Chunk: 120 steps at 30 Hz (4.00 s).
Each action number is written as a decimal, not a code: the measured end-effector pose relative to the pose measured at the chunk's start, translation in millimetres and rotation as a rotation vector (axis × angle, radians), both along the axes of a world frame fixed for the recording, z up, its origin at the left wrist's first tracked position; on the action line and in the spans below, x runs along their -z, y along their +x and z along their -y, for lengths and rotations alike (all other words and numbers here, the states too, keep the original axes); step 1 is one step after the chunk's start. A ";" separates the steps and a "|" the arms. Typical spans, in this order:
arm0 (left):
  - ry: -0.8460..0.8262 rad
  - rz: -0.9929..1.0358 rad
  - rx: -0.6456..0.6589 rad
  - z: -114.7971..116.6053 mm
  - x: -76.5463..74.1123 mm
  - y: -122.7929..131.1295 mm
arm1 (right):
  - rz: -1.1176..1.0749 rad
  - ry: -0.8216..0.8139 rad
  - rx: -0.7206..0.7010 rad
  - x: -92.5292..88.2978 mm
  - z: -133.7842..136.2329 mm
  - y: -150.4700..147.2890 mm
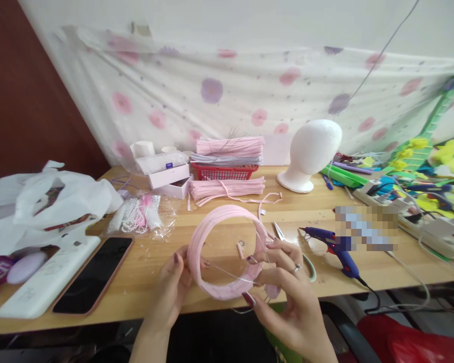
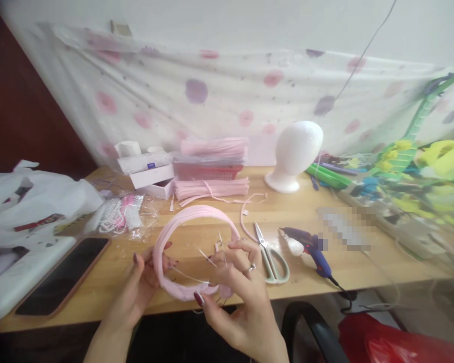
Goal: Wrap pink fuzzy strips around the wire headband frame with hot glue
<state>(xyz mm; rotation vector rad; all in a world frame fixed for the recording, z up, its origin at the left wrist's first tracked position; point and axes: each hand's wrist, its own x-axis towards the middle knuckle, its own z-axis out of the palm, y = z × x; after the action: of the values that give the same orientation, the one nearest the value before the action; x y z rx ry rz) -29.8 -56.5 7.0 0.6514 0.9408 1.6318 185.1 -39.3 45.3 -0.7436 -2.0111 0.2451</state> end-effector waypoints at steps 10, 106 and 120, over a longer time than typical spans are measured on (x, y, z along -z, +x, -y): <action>-0.039 0.094 0.024 -15.2 1.1 -9.6 | 0.218 0.037 -0.040 -23.3 14.2 -11.8; -0.209 -0.179 0.260 -36.7 -16.5 -19.3 | -0.034 -0.019 -0.339 -20.7 -21.3 -8.4; -0.160 -0.147 0.037 -52.3 4.5 -16.8 | -0.540 -0.955 0.063 37.9 -51.7 2.5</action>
<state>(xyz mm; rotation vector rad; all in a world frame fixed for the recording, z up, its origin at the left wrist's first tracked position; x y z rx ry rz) -46.6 -4.2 2.5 0.6811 1.1465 1.4741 187.7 12.4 7.4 -1.1525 -1.2809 1.2738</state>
